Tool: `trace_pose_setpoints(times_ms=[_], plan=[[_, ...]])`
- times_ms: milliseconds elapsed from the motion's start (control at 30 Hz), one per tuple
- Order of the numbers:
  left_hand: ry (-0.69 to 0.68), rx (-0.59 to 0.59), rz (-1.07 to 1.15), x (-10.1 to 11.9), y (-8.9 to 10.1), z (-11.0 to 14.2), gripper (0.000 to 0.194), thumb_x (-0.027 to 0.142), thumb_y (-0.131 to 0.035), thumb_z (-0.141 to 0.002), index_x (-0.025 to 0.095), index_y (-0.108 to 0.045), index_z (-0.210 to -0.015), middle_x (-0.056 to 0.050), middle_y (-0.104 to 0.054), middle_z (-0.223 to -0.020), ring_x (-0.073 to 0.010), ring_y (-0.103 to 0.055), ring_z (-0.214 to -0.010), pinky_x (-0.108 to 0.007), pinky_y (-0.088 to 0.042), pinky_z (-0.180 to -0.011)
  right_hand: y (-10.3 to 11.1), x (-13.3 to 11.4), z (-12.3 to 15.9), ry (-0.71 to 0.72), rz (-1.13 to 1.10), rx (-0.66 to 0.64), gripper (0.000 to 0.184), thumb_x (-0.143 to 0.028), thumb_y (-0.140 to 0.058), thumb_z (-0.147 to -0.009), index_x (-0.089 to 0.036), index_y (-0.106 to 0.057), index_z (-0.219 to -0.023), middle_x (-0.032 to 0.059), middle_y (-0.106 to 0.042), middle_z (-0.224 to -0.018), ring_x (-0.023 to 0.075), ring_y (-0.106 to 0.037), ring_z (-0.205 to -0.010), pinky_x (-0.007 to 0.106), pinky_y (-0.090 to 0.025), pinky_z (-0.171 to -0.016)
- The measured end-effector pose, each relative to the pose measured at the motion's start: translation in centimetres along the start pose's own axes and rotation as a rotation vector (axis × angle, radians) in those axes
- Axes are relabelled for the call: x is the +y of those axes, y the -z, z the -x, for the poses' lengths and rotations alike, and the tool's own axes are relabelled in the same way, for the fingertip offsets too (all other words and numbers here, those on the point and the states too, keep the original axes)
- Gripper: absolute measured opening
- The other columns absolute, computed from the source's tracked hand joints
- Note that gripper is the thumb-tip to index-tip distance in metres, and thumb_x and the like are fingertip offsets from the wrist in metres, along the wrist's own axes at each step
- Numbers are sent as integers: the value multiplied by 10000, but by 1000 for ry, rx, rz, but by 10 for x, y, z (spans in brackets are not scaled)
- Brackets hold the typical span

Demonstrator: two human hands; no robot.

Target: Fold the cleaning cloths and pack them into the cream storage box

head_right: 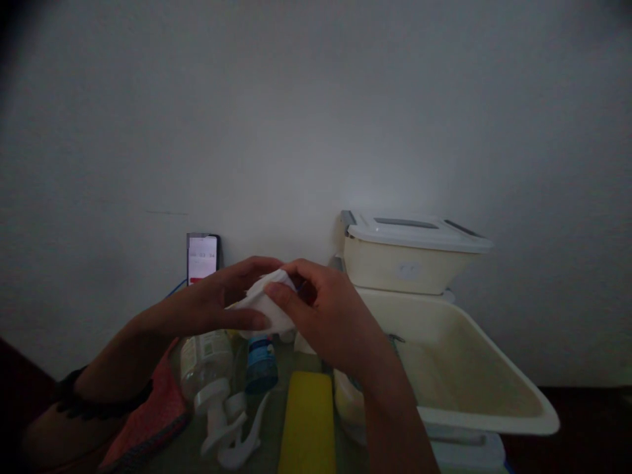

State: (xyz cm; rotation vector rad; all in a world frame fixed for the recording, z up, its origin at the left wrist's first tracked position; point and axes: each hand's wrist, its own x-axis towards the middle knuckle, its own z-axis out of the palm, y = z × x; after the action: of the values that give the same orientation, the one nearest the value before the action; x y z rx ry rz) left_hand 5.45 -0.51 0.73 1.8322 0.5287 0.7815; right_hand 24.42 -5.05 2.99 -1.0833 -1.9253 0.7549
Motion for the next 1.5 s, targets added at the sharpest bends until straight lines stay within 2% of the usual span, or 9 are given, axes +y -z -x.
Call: trace_pose_setpoints(times_ms=[100, 233, 333, 467, 667, 900, 1233, 1367, 1500], plan=[[45, 15, -22, 5, 2, 1, 73, 176, -667, -760, 152, -639, -823, 11, -647, -764, -105, -597, -694, -190, -468, -622, -3, -3, 0, -8, -42, 113, 212, -374, -566, -847, -181, -651, -866, -2, -633, -700, 94, -534, -570, 195, -409, -480], [45, 102, -47, 15, 10, 7, 31, 170, -681, -744, 163, -654, -729, 46, -621, -656, -78, -554, -585, -159, -436, -541, -8, -7, 0, 20, -128, 212, 215, -393, -596, -825, -187, -645, -866, -25, -605, -632, 77, -499, -507, 172, -366, -416], [62, 57, -68, 19, 13, 11, 45, 150, -686, -741, 174, -671, -777, 34, -662, -719, -93, -604, -660, -180, -476, -628, -9, -6, -1, 61, -56, 175, 194, -376, -581, -841, -199, -650, -881, -22, -620, -668, 82, -519, -539, 183, -390, -461], [13, 43, -16, 19, 11, 13, 280, 120, -690, -736, 202, -648, -1000, -8, -694, -970, -143, -635, -922, -267, -479, -852, -10, -2, -1, 69, 94, 73, 188, -361, -576, -845, -194, -661, -863, 14, -647, -772, 117, -575, -653, 221, -430, -554], [99, 81, -35, 12, -2, 6, 128, 216, -676, -762, 132, -659, -857, 1, -665, -728, -102, -602, -651, -187, -461, -579, -14, -2, -3, 54, 34, 121, 188, -377, -622, -803, -196, -599, -849, -5, -619, -742, 112, -560, -636, 231, -437, -577], [-18, 296, 168, 3, -10, -5, 189, 223, -712, -730, 129, -614, -862, -5, -654, -759, -96, -595, -638, -187, -473, -573, -15, -1, -7, 55, 14, 213, 204, -338, -607, -811, -190, -566, -945, 4, -615, -810, 107, -564, -639, 234, -454, -581], [72, 177, 89, 2, -7, -2, 130, 210, -692, -755, 131, -678, -858, -22, -704, -779, -116, -629, -699, -223, -497, -660, -6, 2, -5, 37, 101, 158, 157, -339, -608, -807, -201, -620, -882, -34, -553, -638, 92, -479, -523, 212, -372, -463], [45, 245, 115, 5, -8, -2, 114, 239, -693, -752, 138, -711, -801, -18, -720, -749, -137, -647, -718, -243, -501, -694, -9, 2, -6, 59, 72, 254, 236, -346, -650, -777, -193, -618, -954, 6, -635, -779, 114, -565, -634, 222, -450, -551], [-2, 367, 161, 3, -9, -3, 151, 280, -691, -758, 134, -710, -791, -18, -709, -739, -129, -628, -684, -232, -493, -658, -11, 3, -6, 23, -114, 109, 235, -344, -605, -818, -190, -623, -995, 47, -697, -923, 162, -660, -801, 272, -525, -689]])
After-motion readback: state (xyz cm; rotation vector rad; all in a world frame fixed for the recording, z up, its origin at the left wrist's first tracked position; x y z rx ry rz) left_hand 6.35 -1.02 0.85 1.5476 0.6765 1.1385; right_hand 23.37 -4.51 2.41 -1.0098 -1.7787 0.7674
